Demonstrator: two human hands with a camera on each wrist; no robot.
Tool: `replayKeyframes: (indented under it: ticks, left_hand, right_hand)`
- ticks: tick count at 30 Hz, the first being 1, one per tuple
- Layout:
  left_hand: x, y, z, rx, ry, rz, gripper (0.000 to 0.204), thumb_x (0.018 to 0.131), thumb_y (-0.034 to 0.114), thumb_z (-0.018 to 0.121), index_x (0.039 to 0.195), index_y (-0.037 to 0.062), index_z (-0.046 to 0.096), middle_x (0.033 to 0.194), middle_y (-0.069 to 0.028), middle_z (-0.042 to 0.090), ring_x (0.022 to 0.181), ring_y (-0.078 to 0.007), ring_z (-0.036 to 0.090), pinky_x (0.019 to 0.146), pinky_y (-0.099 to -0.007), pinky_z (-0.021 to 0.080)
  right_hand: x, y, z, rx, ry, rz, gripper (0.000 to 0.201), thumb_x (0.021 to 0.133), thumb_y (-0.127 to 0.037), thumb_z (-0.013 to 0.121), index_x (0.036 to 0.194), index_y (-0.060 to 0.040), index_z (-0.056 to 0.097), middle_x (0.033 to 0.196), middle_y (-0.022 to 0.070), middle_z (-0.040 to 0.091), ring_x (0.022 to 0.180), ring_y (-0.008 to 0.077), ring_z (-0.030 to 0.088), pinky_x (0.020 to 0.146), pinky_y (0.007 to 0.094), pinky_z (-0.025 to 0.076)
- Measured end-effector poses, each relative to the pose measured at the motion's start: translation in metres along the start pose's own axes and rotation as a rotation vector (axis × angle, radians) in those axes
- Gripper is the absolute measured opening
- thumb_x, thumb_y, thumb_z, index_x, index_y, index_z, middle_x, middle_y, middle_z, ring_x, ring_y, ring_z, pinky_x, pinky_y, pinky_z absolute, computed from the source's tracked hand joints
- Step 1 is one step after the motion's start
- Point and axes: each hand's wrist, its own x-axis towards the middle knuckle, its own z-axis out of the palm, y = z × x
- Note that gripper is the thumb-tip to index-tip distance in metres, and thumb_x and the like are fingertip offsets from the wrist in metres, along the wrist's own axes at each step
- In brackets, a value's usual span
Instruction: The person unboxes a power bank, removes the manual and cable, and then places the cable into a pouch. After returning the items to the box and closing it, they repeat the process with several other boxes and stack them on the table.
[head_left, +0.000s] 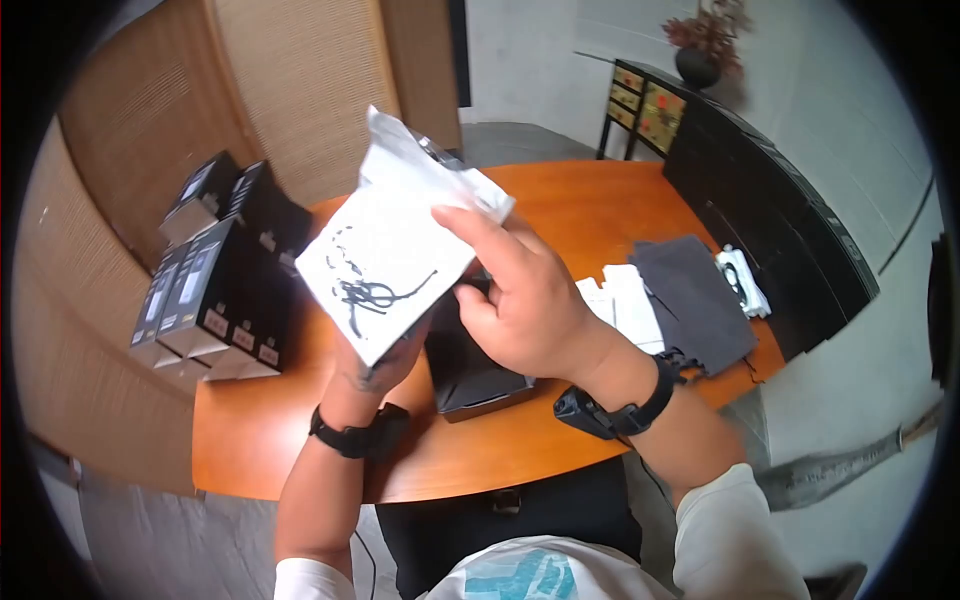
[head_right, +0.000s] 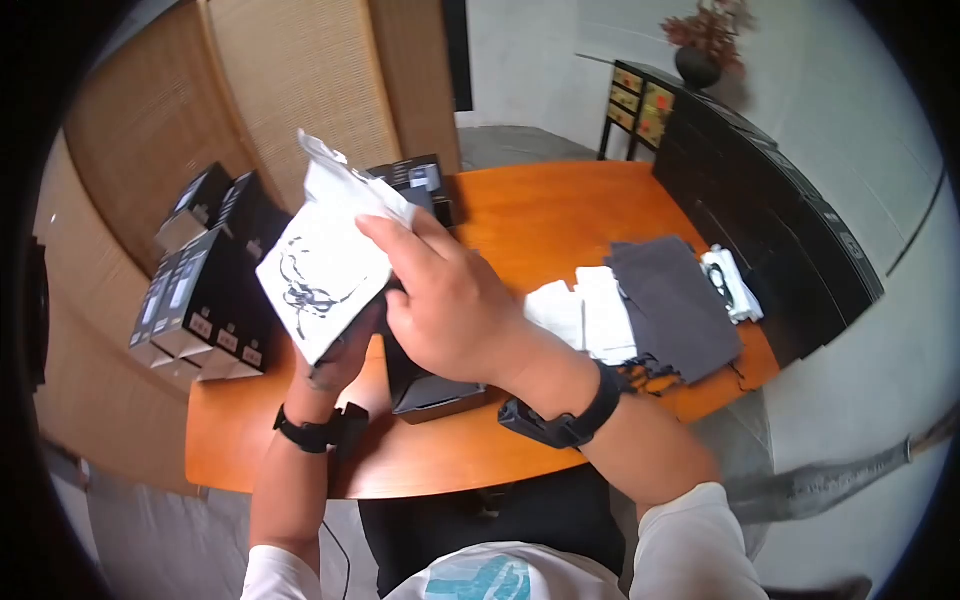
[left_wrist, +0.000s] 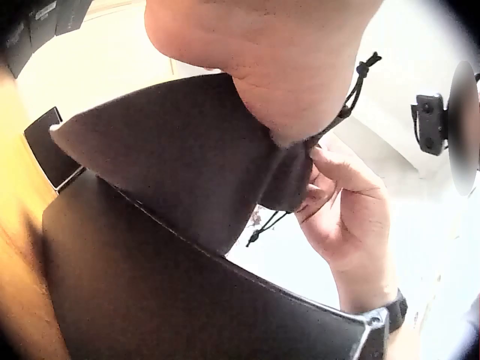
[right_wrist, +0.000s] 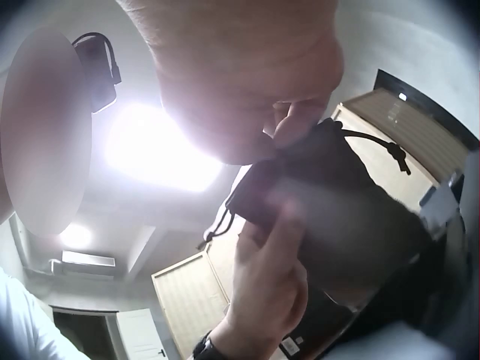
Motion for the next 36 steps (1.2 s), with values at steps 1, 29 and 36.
replayKeyframes:
  ticks: [1,29,36]
  left_hand:
    - [-0.003,-0.003,0.001,0.054,0.083,0.015,0.051,0.080,0.005,0.081,0.127,0.0033,0.063,0.120,-0.0144,0.068,0.108,-0.0321,0.067,0.093,-0.0391,0.053]
    - [0.019,0.017,-0.010,-0.561,-0.126,-0.681,0.025,0.090,0.007,0.077,0.114,-0.0001,0.070,0.102,-0.0040,0.075,0.092,-0.0092,0.065,0.086,-0.0289,0.054]
    - [0.024,0.024,-0.001,-0.850,0.014,-0.590,0.061,0.093,0.014,0.074,0.144,-0.0022,0.045,0.126,-0.0109,0.067,0.110,-0.0164,0.065,0.098,-0.0295,0.050]
  right_hand:
    - [-0.003,0.006,0.006,0.077,0.005,0.016,0.061,0.081,0.002,0.066,0.140,-0.0043,0.053,0.122,0.0222,0.061,0.096,0.0339,0.068,0.081,0.0402,0.056]
    - [-0.049,0.056,0.009,0.593,-0.010,0.275,0.031,0.099,-0.011,0.064,0.126,0.0037,0.061,0.117,0.0114,0.068,0.104,0.0155,0.062,0.086,0.0277,0.051]
    - [-0.041,0.047,0.021,0.629,0.254,0.476,0.077,0.092,0.009,0.065,0.156,0.0001,0.022,0.107,0.0135,0.071,0.094,0.0118,0.067,0.081,0.0251,0.053]
